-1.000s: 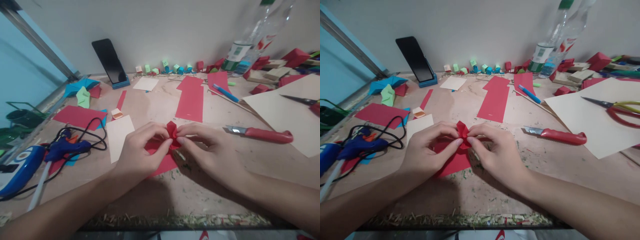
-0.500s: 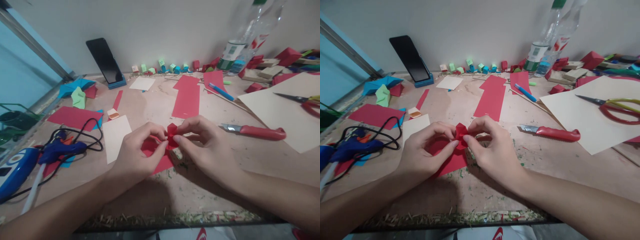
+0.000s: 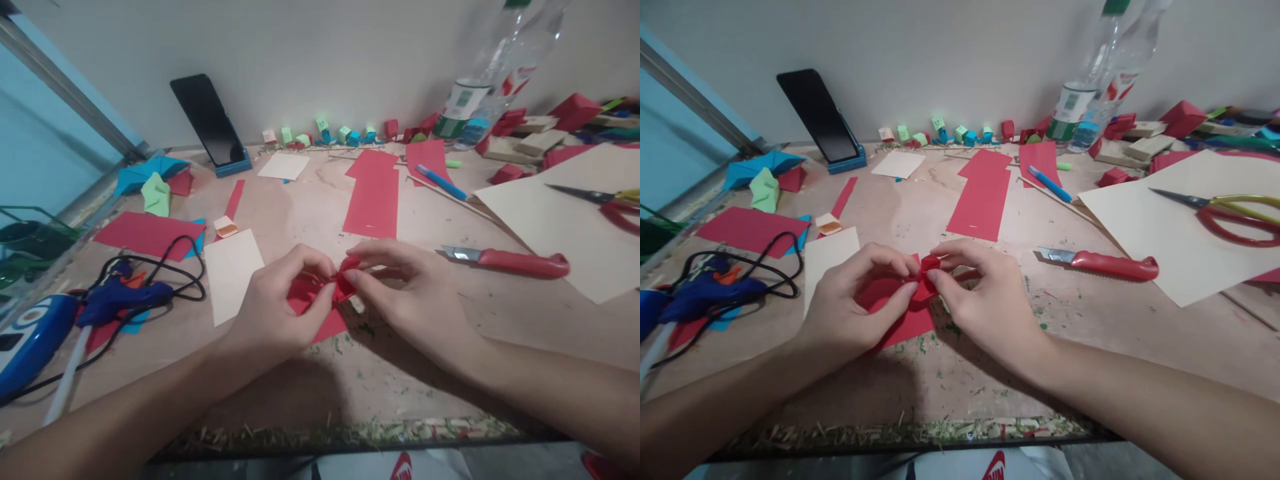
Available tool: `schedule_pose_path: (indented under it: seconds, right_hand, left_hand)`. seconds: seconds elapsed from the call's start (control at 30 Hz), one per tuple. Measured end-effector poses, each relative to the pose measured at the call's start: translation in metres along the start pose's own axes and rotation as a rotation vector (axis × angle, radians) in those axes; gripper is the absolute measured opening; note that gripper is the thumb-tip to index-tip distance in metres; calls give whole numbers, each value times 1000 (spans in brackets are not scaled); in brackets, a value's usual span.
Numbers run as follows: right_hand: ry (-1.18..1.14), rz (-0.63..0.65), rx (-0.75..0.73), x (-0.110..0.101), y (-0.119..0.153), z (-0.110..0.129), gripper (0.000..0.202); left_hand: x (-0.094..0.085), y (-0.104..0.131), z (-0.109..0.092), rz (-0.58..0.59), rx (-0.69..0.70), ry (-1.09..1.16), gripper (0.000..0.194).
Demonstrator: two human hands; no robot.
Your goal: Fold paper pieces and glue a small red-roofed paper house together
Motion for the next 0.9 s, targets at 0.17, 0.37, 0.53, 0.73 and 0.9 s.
schedule_pose_path:
  seconds: [0.17, 0.37, 0.53, 0.73, 0.9]
  right_hand:
    - [49, 56, -28, 5, 2, 2, 15]
    - [30, 155, -4, 16, 4, -2, 16]
    - [69, 197, -45, 19, 5, 1, 27]
    - [97, 219, -65, 20, 7, 0, 39]
    - [94, 183, -57, 19, 6, -2, 42]
  left_hand:
    - [2, 0, 6, -2, -58, 82, 29]
    - [3, 0, 6, -25, -57, 34, 40]
    - [3, -1, 1, -35, -29, -51, 34]
    - [0, -3, -1, -53, 9, -115, 30]
    - [1, 0, -5, -58, 45, -173, 30]
Point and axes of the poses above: each hand's wrist, its own y-axis away from the middle knuckle, its own x-axis out of the palm, z = x × y, the point moved 9 cm from there along -y, towards the middle knuckle, and after that the axes turned 9 degrees about -x, right-handed, at the moved point
